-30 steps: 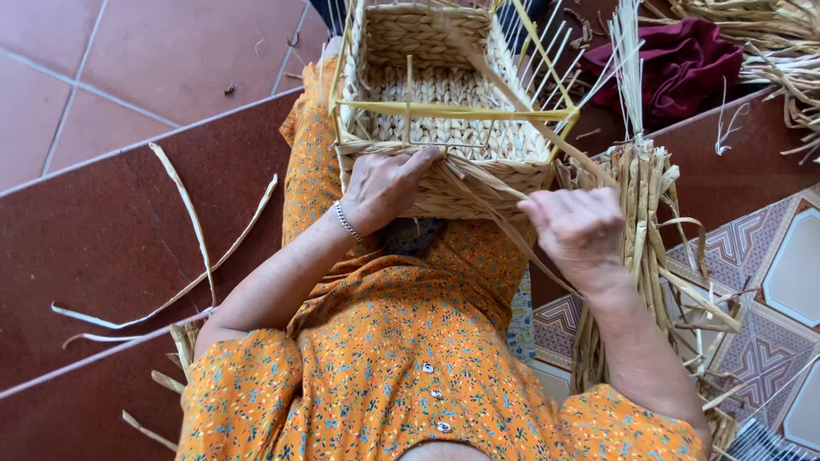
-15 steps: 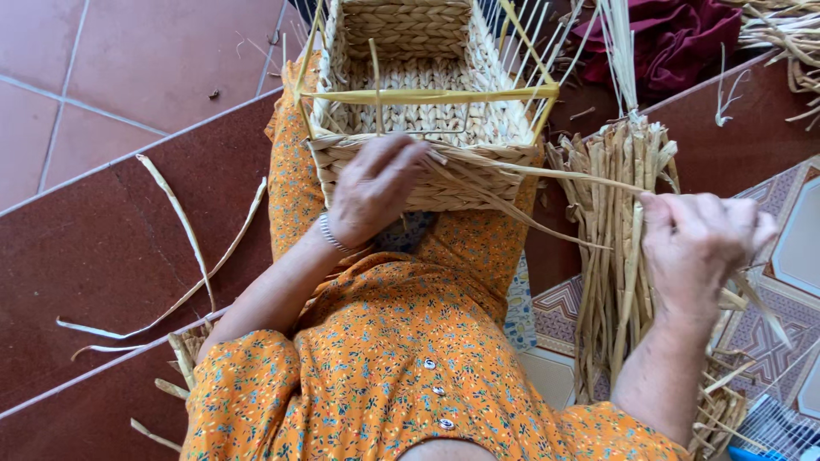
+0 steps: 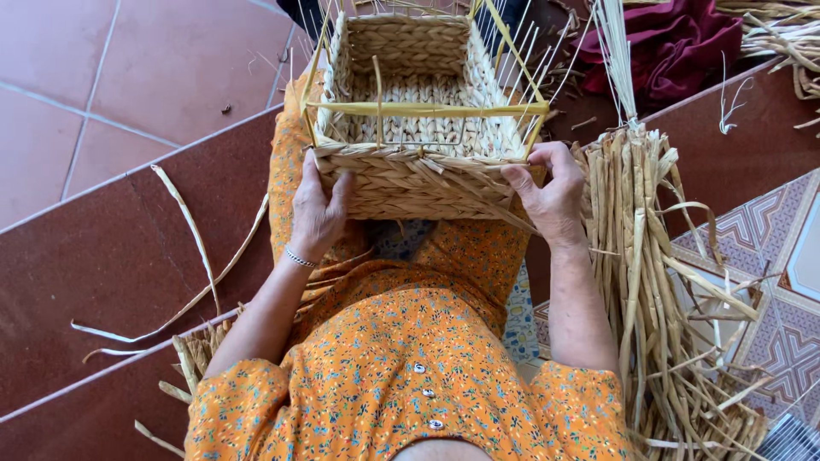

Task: The person weaves a rectangular basket by hand, interlacing dried plant strips through a vertical frame. They repeatedly pull and tighten the strips to form the basket's sides.

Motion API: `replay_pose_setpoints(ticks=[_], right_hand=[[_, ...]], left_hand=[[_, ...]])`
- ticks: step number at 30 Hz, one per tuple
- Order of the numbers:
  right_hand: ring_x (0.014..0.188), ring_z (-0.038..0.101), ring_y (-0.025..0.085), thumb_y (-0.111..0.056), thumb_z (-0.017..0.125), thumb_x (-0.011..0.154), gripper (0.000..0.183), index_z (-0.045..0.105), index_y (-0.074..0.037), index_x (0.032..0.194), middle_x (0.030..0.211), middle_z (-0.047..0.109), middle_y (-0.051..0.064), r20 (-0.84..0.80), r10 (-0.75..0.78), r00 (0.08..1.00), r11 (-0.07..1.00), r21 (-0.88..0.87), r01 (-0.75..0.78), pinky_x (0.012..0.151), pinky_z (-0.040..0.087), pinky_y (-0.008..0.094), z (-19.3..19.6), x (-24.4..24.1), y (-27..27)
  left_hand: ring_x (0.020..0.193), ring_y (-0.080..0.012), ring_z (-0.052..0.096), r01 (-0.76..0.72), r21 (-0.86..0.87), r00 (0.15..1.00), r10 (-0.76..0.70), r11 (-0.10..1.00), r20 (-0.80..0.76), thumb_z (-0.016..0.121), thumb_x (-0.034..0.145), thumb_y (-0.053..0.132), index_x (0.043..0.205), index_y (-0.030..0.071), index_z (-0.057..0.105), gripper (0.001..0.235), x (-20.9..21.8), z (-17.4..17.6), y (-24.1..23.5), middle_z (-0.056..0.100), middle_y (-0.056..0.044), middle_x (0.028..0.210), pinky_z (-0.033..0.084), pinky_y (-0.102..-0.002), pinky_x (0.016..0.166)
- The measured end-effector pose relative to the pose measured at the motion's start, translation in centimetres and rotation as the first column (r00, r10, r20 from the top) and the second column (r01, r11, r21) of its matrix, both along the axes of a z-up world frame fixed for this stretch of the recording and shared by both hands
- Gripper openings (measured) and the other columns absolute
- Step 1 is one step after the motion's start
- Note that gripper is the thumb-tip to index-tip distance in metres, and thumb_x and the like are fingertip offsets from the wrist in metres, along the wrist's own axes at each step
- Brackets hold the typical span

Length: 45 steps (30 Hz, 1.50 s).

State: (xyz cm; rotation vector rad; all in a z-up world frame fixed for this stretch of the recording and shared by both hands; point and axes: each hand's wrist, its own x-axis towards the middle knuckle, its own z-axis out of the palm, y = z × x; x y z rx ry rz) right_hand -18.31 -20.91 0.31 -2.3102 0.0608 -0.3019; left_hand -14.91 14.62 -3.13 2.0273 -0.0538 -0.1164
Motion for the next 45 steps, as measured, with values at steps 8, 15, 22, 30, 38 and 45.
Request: replay_pose_setpoints(ticks=[8,15,22,30,38,45], right_hand=[[0.059,0.047,0.002,-0.057,0.074,0.094,0.051,0.059,-0.008,0.095,0.080,0.057,-0.003,0.092,-0.102,0.991,0.944,0.323,0.067,0.048,0.042,0.020,-1.0,-2.0,-0.2],[0.087,0.062,0.014,-0.050,0.077,0.105,0.047,0.062,-0.006,0.103,0.098,0.063,0.001,0.207,-0.088,0.974,0.993,-0.057,0.102,0.076,0.055,0.031,4.3,-2.6,1.4],[0.090,0.059,0.027,-0.041,0.085,0.091,0.042,0.070,-0.005,0.106,0.097,0.063,0.008,0.213,0.310,0.926,0.790,-0.600,-0.127,0.080,0.049,0.044,9.9,-2.2,5.9],[0.090,0.067,0.025,-0.012,0.085,0.089,0.028,0.072,-0.003,0.111,0.100,0.069,0.008,0.073,0.358,0.931,0.796,-0.546,-0.264,0.077,0.055,0.039,12.0,-1.3,6.6],[0.083,0.065,0.024,-0.013,0.084,0.095,0.021,0.073,-0.004,0.110,0.098,0.066,0.009,0.247,0.362,0.899,0.766,-0.628,-0.136,0.070,0.054,0.039,15.3,0.9,7.2],[0.073,0.065,0.017,-0.010,0.083,0.095,0.012,0.075,-0.008,0.103,0.088,0.069,0.004,0.048,0.375,0.926,0.858,-0.397,-0.327,0.063,0.050,0.033,16.4,3.2,6.8]], left_hand=[[0.092,-0.0339,0.075,-0.006,0.113,0.991,-0.009,0.994,0.135,0.066,0.103,0.033,0.140,0.003,0.054,0.049,0.7,6.9,1.3,0.074,-0.019,0.106,0.059,-0.043,0.082],[0.105,-0.0376,0.068,0.033,0.329,0.939,-0.141,0.944,0.313,0.071,0.104,0.036,0.141,0.000,0.053,0.055,0.8,9.8,2.1,0.067,-0.021,0.118,0.055,-0.044,0.091],[0.100,-0.0315,0.061,0.054,0.377,0.698,-0.305,0.925,0.648,0.077,0.095,0.017,0.121,0.009,0.062,0.031,3.0,12.0,-2.3,0.061,-0.012,0.107,0.052,-0.043,0.088],[0.071,-0.0324,0.069,0.363,0.378,0.775,-0.501,0.852,0.384,0.073,0.100,0.020,0.100,0.006,0.067,0.015,6.8,10.7,-9.2,0.069,-0.011,0.086,0.054,-0.045,0.060],[0.117,-0.0374,0.064,0.663,0.095,0.643,-0.629,0.743,0.436,0.064,0.091,0.003,0.135,-0.002,0.057,0.045,5.7,11.8,-5.5,0.061,-0.021,0.131,0.055,-0.043,0.099],[0.103,-0.0348,0.059,0.609,0.227,0.706,-0.650,0.760,0.281,0.083,0.085,0.026,0.113,0.007,0.057,0.043,4.4,12.3,-7.5,0.061,-0.015,0.109,0.050,-0.045,0.088]])
